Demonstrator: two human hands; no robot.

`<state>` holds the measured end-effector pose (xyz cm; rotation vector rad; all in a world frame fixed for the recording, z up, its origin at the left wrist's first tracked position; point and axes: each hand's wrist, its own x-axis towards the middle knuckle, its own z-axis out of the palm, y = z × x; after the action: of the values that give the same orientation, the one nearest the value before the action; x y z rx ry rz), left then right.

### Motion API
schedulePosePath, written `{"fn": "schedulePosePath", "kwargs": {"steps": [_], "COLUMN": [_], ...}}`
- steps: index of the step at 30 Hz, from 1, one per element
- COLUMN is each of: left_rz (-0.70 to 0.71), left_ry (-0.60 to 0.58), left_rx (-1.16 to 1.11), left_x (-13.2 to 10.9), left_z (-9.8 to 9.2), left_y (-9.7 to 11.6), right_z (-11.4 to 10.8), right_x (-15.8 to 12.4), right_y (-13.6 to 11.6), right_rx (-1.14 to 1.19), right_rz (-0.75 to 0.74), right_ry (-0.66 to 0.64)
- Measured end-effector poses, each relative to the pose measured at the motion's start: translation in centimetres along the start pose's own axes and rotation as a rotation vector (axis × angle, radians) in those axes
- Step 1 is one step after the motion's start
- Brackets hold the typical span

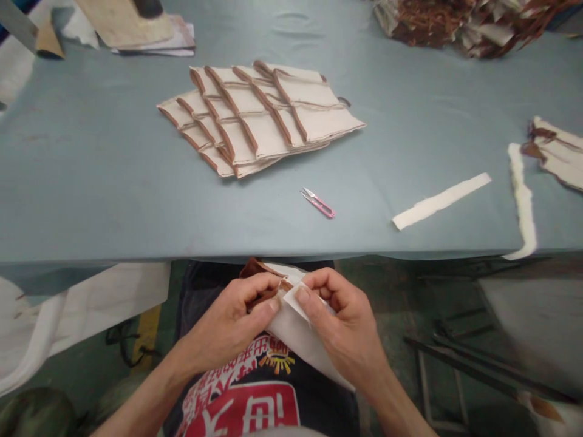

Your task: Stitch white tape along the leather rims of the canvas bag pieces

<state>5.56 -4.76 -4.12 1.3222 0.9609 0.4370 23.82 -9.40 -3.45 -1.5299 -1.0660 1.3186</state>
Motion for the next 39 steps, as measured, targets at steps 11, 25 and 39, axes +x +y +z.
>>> {"fn": "schedulePosePath", "kwargs": {"steps": [11,25,39], "left_rz": [0.101,0.168,0.183], "left_ry": [0.04,0.036,0.067], "left_rx": [0.055,0.06,0.012], "left_x": [0.3,0.4,1.3], "left_z": [0.0,-0.3,0.5], "left_y": [0.4,-0.5,-1.1], "right_z": [0.1,0.3,0.1], "right_x": [0.6,0.8,1.0], "right_y": [0.4,0.8,0.5], "right_rx": [-0.028,-0.123,-0.157], "right_rz": [0.046,0.05,0.061], "right_ry": [-0.03,-0.083,-0.054]}}
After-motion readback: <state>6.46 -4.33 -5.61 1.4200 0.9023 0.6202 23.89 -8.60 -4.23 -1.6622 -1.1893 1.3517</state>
